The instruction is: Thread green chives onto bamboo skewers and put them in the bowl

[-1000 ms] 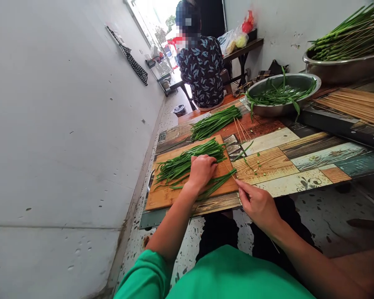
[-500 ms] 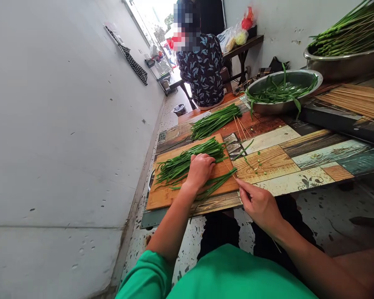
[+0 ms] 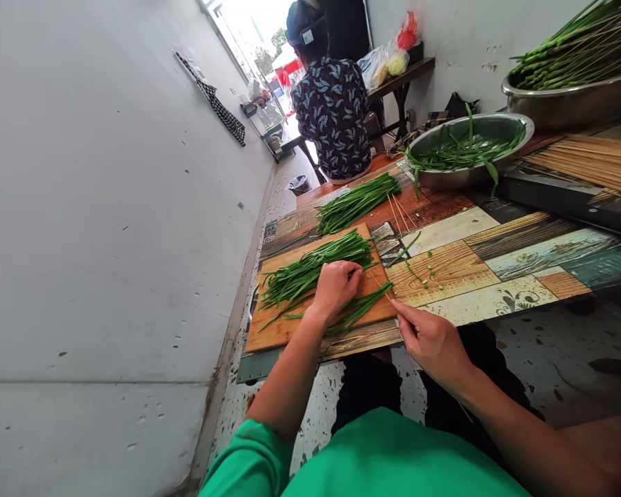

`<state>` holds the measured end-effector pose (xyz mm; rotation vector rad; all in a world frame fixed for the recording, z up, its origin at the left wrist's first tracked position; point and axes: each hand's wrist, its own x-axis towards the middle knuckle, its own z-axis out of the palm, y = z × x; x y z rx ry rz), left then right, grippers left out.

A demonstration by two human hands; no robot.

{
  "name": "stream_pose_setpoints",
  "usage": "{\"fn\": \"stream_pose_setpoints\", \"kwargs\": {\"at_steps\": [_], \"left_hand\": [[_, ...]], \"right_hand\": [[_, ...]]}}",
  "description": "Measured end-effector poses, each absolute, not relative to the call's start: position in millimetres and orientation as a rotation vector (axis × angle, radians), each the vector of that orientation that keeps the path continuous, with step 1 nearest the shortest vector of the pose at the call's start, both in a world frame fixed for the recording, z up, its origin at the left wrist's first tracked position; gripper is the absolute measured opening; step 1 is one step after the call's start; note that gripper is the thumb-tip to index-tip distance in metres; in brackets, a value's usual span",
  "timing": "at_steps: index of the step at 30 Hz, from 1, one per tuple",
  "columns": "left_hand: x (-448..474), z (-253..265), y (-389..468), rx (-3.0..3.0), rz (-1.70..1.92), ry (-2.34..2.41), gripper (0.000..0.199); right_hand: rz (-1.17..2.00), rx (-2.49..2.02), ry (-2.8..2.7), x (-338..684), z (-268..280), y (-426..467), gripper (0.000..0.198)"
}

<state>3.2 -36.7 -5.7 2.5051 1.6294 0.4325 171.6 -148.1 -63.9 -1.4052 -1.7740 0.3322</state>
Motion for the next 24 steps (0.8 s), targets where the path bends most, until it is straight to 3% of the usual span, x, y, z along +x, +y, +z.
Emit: {"fn": "stream_pose_setpoints", "kwargs": {"at_steps": [20, 24], "left_hand": [[13, -2, -58, 2.609, 0.379, 1.395, 0.024], [6, 1, -46, 2.557, 0.415, 1.543, 0.028]], "right_hand": [[0.351, -1.447, -1.754, 171, -61, -147, 0.035], [0.362, -1.464, -1.751, 171, -62, -146, 0.035]]}}
